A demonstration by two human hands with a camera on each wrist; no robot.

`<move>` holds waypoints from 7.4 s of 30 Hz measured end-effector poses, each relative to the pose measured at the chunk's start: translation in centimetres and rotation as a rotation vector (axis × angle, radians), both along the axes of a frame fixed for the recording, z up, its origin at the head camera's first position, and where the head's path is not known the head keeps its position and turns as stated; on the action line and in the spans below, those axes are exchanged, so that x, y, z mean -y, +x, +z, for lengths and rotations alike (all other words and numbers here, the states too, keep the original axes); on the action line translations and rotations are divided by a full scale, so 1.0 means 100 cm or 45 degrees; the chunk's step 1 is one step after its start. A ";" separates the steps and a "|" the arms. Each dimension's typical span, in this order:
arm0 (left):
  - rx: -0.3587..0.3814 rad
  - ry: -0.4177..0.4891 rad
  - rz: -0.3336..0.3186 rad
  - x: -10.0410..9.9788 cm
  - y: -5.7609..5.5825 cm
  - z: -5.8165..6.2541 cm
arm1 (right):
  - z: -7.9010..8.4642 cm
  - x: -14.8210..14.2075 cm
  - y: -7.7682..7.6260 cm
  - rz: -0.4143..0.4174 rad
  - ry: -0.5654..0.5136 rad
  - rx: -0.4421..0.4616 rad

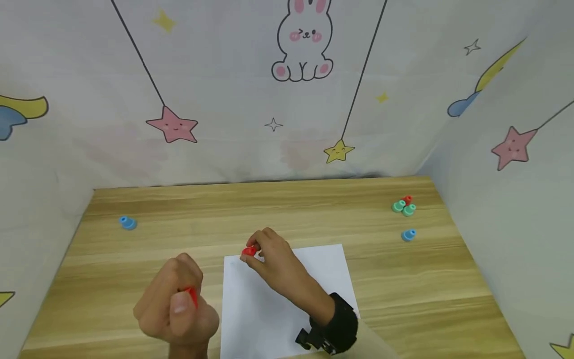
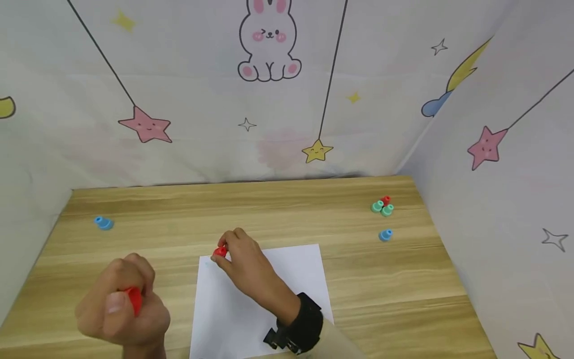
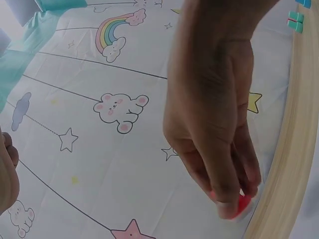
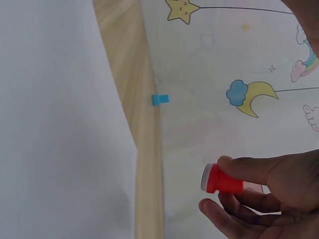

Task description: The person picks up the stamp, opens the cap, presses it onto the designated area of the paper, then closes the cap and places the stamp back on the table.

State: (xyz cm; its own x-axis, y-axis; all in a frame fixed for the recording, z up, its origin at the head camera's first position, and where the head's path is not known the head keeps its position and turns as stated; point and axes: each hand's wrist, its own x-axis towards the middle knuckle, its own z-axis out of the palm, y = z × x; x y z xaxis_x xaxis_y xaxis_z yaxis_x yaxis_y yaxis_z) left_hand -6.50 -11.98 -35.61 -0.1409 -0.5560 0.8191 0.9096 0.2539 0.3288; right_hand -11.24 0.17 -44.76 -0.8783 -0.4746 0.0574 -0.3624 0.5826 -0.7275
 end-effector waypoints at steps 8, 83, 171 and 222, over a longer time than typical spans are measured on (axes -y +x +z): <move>-0.157 0.040 -0.007 -0.006 -0.002 0.015 | -0.020 0.017 -0.006 0.088 0.203 -0.063; 0.357 -0.527 -0.132 -0.003 -0.005 0.000 | 0.098 -0.049 0.023 0.184 -1.204 0.187; 0.619 -0.516 -0.205 0.002 0.008 -0.005 | 0.122 -0.034 0.031 0.152 -0.822 -0.522; 2.081 -0.960 0.418 0.227 -0.080 -0.134 | 0.129 -0.047 0.030 -0.080 -0.942 -0.394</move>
State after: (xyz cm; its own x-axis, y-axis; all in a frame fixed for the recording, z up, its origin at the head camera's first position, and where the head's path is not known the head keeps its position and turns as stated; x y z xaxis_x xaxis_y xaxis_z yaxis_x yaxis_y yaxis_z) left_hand -14.52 -34.65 -48.99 -0.9380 -0.3432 0.0484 -0.2799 0.8325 0.4780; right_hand -8.19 4.88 -31.91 -0.7952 -0.1685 0.5825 -0.5929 0.0150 -0.8051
